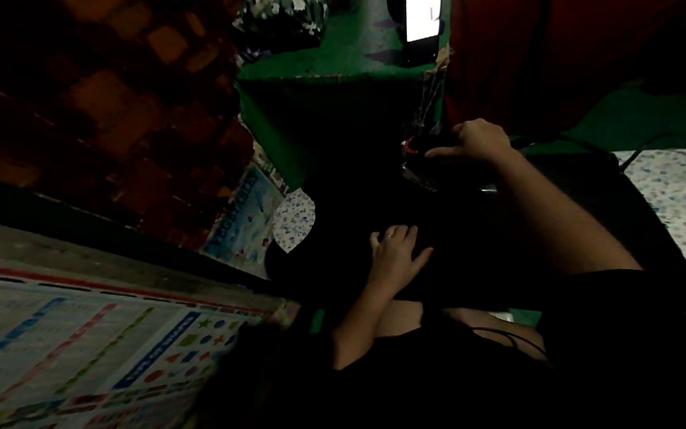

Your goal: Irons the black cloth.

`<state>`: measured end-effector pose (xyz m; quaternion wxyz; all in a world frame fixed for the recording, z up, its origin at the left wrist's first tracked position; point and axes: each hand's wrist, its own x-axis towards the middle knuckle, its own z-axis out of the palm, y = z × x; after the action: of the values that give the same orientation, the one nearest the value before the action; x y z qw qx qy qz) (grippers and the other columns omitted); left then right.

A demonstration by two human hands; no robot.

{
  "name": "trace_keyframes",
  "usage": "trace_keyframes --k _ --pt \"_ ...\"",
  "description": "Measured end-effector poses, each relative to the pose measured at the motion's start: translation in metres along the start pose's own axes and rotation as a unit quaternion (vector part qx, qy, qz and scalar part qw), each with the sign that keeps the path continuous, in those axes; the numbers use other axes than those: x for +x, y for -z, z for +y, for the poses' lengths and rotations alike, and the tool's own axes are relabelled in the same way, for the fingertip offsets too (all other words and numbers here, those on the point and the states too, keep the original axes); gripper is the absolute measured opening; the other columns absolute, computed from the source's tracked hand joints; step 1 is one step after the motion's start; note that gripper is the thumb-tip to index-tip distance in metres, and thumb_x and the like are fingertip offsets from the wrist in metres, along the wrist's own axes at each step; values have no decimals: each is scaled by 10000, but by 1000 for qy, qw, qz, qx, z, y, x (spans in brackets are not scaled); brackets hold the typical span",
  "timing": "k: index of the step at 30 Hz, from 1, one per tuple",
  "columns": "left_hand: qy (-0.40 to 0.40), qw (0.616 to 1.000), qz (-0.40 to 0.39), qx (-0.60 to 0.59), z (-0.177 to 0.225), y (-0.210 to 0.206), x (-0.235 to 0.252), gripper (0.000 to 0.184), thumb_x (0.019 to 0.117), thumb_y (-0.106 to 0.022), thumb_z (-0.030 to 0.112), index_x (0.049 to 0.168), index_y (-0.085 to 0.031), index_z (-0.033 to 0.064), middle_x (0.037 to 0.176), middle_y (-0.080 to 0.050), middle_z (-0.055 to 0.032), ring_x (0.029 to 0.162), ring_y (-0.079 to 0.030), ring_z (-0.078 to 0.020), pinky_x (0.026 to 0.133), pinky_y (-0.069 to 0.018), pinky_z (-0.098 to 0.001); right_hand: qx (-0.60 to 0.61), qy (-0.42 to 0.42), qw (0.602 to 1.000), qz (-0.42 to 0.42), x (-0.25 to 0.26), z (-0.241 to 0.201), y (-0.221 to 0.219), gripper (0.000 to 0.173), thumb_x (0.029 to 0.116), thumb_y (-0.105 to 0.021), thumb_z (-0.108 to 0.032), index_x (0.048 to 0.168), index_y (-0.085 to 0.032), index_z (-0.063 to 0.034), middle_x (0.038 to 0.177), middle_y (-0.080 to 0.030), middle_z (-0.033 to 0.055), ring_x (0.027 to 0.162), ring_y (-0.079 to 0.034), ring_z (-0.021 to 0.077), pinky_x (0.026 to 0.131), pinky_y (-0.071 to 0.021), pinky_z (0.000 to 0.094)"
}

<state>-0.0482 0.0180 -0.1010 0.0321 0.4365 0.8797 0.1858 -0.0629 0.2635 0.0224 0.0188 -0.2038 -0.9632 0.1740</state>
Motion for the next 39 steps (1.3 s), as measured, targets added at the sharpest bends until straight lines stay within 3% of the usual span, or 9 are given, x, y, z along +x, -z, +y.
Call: trace_keyframes --k 5,16,21,25,27,29,32,36,39 --pt "-15 1000 28 4 -2 -4 -1 576 1031 -505 528 1366 -656 85 1325 -658 -138 1300 -568 -315 1121 -319 -611 4 -53 998 28 10 -27 -8 647 977 -609 -605 1171 -687 7 1154 -690 277 1126 -657 474 905 -494 688" --pt "-21 999 46 -10 3 -1 -7 373 966 -638 341 1169 -743 47 1239 -701 -129 1239 -616 -323 1072 -371 -630 -15 75 996 -54 31 -91 -22 664 957 -624 -627 1201 -676 -12 1164 -685 250 1133 -657 440 918 -503 663" --pt "-5 951 295 -96 -14 -11 -8 224 930 -688 226 1034 -789 55 1050 -761 -104 1008 -710 -256 961 -485 -533 -8 163 982 -97 39 -92 -26 646 934 -671 -612 1168 -686 -10 1109 -697 237 1076 -668 438 902 -496 679" --pt "154 928 311 -137 -58 55 5 341 1033 -531 143 1270 -626 -82 1182 -687 -252 1093 -665 -381 975 -479 -580 -5 230 966 -118 24 -79 -22 608 926 -712 -562 1170 -704 -5 1086 -707 239 1058 -672 438 922 -489 687" --pt "261 915 273 -142 -77 94 20 449 1071 -504 259 1407 -513 -38 1168 -688 -257 1069 -679 -396 937 -519 -569 -7 237 964 -125 14 -69 -20 597 920 -720 -562 1165 -712 -17 1065 -712 232 1036 -677 437 911 -491 690" --pt "330 911 200 -147 -93 114 39 616 1051 -537 424 1511 -413 32 1215 -662 -300 1135 -641 -484 951 -476 -671 -1 244 961 -129 2 -59 -20 591 905 -740 -557 1133 -716 -13 1017 -709 229 991 -678 433 882 -493 691" --pt "342 919 136 -143 -108 106 68 786 983 -649 475 1575 -326 71 1303 -613 -329 1219 -587 -528 985 -441 -717 16 264 957 -120 -20 -40 -18 562 869 -782 -543 1072 -738 -21 946 -720 210 930 -690 421 839 -503 690" --pt "329 914 193 -141 -114 76 83 590 1001 -652 288 1526 -435 131 1263 -660 -271 1156 -639 -483 948 -480 -677 6 241 968 -68 -39 -18 -20 611 858 -753 -611 1000 -735 -17 848 -706 191 834 -691 412 748 -515 666" --pt "287 894 252 -233 -122 75 76 549 1011 -637 179 1497 -437 19 1091 -647 -263 985 -628 -395 883 -502 -564 1 126 992 -15 -47 -20 -20 621 923 -697 -589 1069 -713 14 933 -708 255 930 -690 470 795 -509 682"
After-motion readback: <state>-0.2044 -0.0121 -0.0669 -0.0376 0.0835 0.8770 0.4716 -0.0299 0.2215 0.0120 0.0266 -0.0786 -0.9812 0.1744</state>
